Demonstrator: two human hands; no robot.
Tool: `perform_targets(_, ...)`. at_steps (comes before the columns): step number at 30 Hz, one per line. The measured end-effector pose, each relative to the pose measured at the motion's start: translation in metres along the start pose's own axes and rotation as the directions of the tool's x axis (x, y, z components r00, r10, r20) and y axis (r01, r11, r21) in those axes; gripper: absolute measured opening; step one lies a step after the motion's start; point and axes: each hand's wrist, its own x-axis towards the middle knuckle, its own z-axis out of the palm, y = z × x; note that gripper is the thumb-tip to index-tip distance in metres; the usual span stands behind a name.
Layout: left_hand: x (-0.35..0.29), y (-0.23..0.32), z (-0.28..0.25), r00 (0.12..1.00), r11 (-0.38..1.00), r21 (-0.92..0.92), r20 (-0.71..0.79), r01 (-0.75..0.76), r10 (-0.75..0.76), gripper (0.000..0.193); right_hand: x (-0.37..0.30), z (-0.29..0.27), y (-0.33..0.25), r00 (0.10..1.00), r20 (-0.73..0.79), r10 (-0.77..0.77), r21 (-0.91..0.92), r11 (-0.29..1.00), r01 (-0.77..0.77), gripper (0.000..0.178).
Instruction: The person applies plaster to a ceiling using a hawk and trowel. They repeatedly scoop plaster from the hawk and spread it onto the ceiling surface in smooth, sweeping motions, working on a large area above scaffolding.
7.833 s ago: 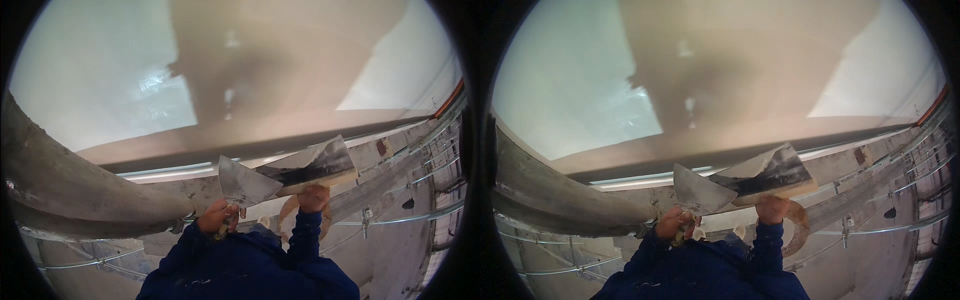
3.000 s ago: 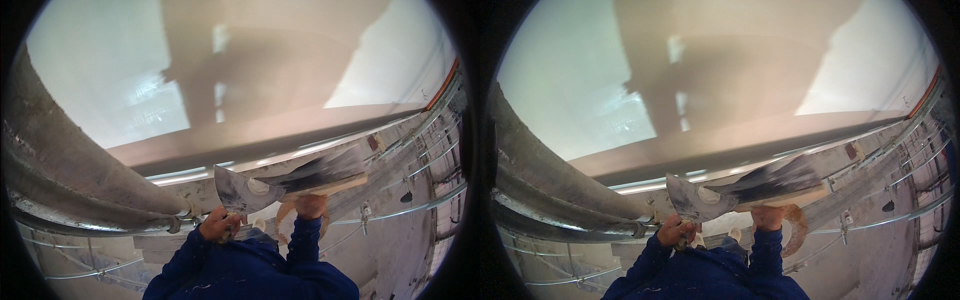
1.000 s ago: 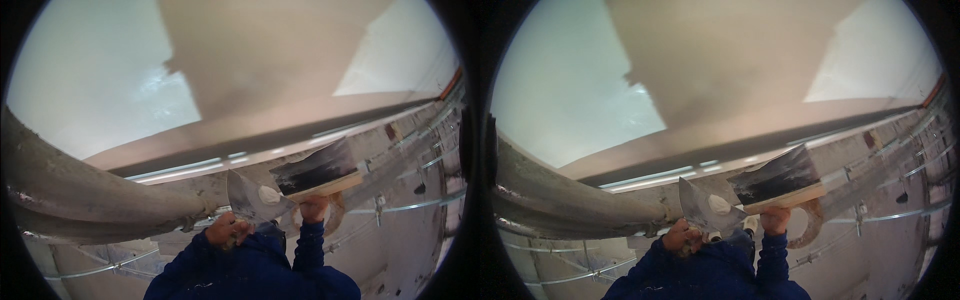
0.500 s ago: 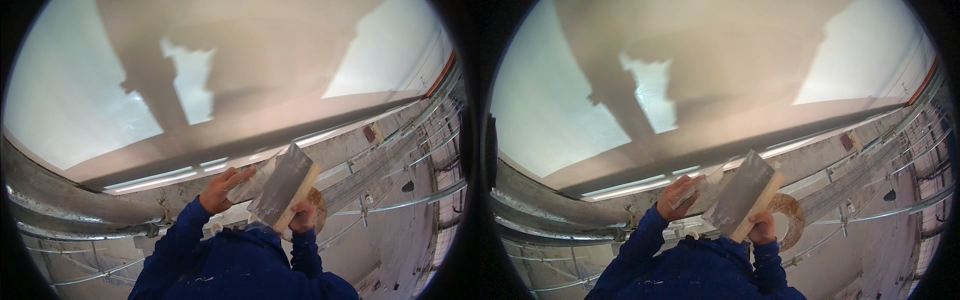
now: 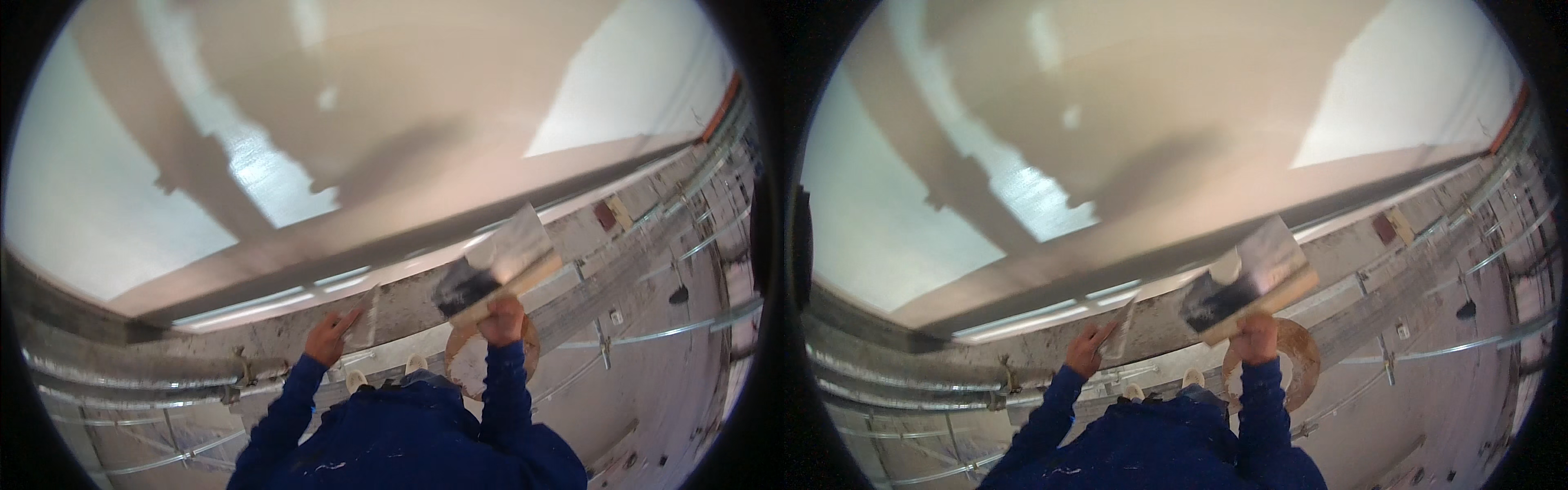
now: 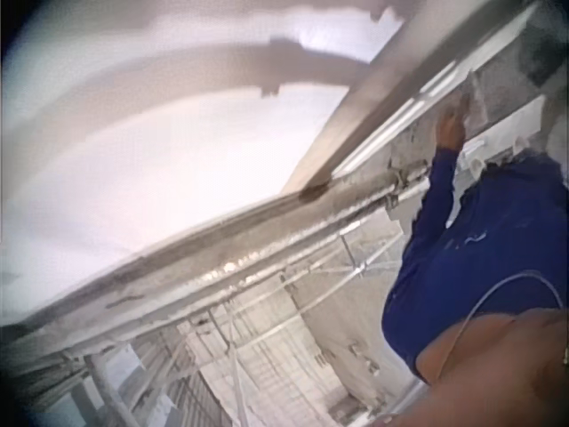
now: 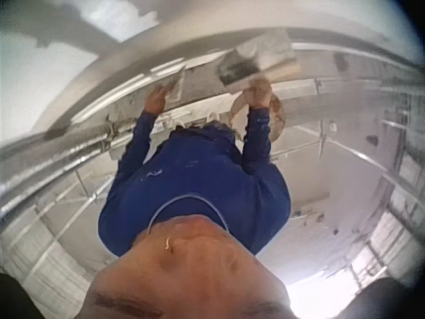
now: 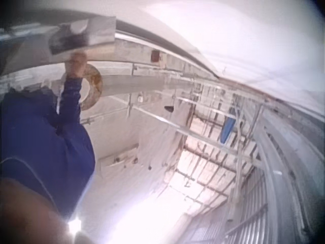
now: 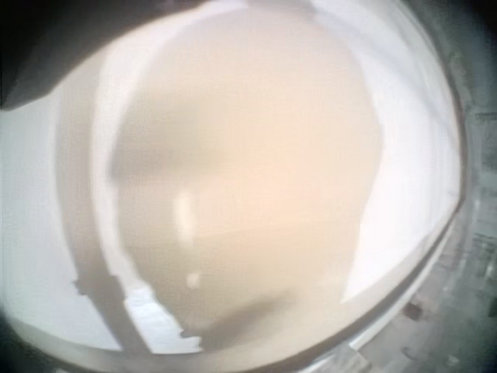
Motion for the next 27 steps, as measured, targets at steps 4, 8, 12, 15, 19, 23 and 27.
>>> perform_targets(4, -0.044, 0.010, 0.012, 0.971, 0.969, -0.114, -0.069, 0.219, -0.228, 0.063, 0.082, -0.006, -0.031, 0.970, -0.189, -0.150, -0.209, 0.972, 0.110, 0.007)
perform_targets(8, -0.057, 0.013, 0.009, 0.954, 0.942, -0.245, -0.139, 0.228, -0.267, 0.055, 0.142, 0.029, -0.056, 0.801, -0.299, -0.518, -0.439, 0.820, 0.367, 0.010)
perform_targets(12, -0.065, 0.008, -0.008, 0.943, 0.940, -0.248, -0.179, 0.233, -0.281, 0.051, 0.200, 0.026, -0.054, 0.750, -0.082, -0.656, -0.706, 0.569, 0.421, 0.027)
perform_targets(15, -0.079, -0.002, -0.021, 0.934, 0.922, -0.268, -0.143, 0.280, -0.326, 0.050, 0.215, 0.060, -0.045, 0.754, -0.056, -0.655, -0.890, 0.375, 0.260, 0.046)
perform_targets(19, -0.095, -0.010, -0.041, 0.935, 0.943, -0.260, -0.231, 0.208, -0.270, 0.056, 0.229, 0.087, -0.007, 0.611, 0.087, -0.787, -0.916, 0.177, 0.359, 0.066)
perform_targets(23, -0.107, -0.018, -0.070, 0.948, 0.927, -0.328, -0.192, 0.181, -0.253, 0.055, 0.213, 0.120, 0.033, 0.591, 0.125, -0.797, -0.895, 0.167, 0.414, 0.075)
perform_targets(27, -0.110, -0.014, -0.114, 0.966, 0.882, -0.451, -0.136, 0.137, -0.219, 0.047, 0.182, 0.179, 0.105, 0.519, 0.176, -0.836, -0.883, 0.099, 0.459, 0.076)
